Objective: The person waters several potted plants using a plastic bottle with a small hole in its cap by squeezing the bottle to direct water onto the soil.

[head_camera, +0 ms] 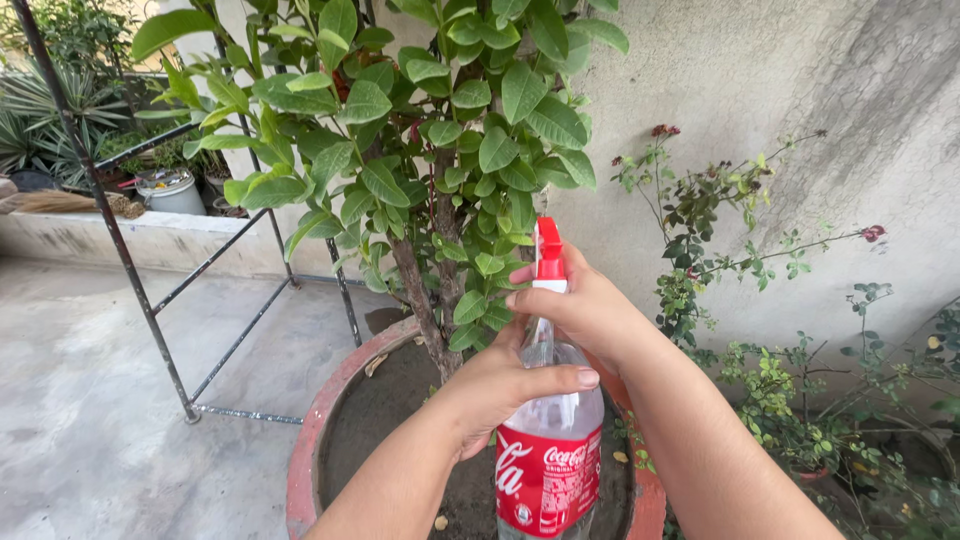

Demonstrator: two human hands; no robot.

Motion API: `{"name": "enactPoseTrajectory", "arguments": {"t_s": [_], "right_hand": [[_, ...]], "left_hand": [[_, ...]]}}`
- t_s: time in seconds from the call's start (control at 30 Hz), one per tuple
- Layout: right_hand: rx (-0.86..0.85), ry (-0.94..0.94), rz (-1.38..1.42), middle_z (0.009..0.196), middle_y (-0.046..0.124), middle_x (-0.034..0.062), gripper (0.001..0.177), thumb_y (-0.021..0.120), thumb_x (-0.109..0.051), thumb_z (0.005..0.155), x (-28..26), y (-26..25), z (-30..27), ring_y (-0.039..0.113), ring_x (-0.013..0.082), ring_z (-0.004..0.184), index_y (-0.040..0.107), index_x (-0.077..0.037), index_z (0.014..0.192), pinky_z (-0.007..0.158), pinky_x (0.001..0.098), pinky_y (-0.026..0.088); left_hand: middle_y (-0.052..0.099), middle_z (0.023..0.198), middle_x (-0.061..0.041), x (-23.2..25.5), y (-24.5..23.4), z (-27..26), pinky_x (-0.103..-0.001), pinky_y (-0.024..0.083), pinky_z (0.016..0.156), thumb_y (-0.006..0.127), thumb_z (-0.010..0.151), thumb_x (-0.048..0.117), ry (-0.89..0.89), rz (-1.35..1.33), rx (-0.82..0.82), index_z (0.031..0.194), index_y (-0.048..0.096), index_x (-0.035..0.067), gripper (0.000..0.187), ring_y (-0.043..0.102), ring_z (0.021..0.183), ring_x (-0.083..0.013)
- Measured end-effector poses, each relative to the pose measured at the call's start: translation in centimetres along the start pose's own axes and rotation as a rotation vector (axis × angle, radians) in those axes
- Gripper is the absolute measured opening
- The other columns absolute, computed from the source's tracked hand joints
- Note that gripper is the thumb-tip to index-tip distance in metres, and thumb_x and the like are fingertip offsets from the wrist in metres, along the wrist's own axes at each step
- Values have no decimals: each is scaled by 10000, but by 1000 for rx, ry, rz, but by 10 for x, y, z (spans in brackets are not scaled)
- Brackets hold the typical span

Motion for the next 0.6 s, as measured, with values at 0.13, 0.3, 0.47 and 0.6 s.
{"name": "enactPoseTrajectory", "arguments": {"t_s": [0.13, 0.3, 0.47, 0.6], "right_hand": [[4, -58, 146, 1220, 672, 116, 688, 700, -101, 746, -2, 8, 4, 709, 220, 970, 458, -19, 1385, 840, 380, 575], [-1, -119, 336, 1269, 631, 123, 732, 617, 20, 725, -31, 7, 18, 717, 288, 765, 413, -62, 1423, 685, 408, 625], [39, -191, 333, 1290, 631, 115, 760, 597, 65, 701, -40, 3, 27, 740, 281, 729, 463, -104, 1430, 628, 376, 597], [43, -239, 423, 1233, 649, 133, 721, 601, 74, 720, -25, -10, 53, 736, 265, 733, 476, -90, 1412, 666, 379, 637]], "left_hand": [[725, 1199, -166, -12, 0, 2, -392, 593, 900, 833, 673, 251, 46, -81, 70, 1390, 511, -5, 827, 745, 1032, -252], [761, 1068, -114, 11, 3, 15, -363, 589, 830, 780, 669, 191, 150, 28, 142, 1266, 618, -3, 649, 748, 920, -218], [798, 1033, -87, 30, 5, 26, -318, 585, 828, 790, 604, 214, 256, 298, 278, 1223, 653, 33, 659, 772, 914, -185], [801, 1030, -61, 34, 5, 47, -304, 566, 853, 802, 577, 259, 294, 444, 337, 1225, 660, 72, 689, 769, 929, -167]]}}
Point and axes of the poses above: each hand's wrist, its own z-axis towards the middle knuckle, its own y-axis out of the palm, x = y × z, the point moved 2 cm from there along z, towards the middle knuckle
